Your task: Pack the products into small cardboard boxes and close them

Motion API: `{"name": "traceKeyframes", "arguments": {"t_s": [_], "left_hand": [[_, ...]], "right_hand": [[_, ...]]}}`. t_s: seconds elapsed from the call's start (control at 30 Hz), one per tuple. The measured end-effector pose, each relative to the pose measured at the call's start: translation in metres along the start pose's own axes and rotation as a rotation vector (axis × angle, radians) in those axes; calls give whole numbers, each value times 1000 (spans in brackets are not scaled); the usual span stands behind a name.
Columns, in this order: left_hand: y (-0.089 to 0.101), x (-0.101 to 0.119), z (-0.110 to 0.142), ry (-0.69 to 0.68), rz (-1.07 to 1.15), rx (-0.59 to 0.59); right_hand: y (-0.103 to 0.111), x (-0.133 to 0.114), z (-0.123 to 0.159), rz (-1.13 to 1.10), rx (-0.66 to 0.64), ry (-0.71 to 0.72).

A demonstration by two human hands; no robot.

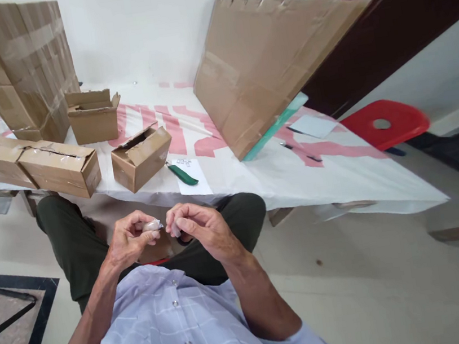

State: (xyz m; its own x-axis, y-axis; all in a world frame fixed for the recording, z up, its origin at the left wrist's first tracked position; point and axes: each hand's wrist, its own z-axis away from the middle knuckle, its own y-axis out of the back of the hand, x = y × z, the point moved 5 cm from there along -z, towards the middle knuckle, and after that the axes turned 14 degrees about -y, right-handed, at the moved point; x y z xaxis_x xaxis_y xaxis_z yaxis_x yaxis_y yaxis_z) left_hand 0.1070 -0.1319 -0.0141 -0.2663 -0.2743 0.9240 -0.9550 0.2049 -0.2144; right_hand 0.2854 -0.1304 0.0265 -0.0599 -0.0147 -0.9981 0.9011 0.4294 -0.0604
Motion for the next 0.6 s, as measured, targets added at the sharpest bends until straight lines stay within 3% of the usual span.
{"name": "traceKeyframes", "arguments": {"t_s": [0.2, 0.6], "left_hand": [[-11, 5, 4, -32, -80, 47], [-12, 13, 3, -180, -116, 10]], "right_hand": [[-6, -7, -2, 57, 169, 70], [-6, -8, -4, 158, 284, 137]]}}
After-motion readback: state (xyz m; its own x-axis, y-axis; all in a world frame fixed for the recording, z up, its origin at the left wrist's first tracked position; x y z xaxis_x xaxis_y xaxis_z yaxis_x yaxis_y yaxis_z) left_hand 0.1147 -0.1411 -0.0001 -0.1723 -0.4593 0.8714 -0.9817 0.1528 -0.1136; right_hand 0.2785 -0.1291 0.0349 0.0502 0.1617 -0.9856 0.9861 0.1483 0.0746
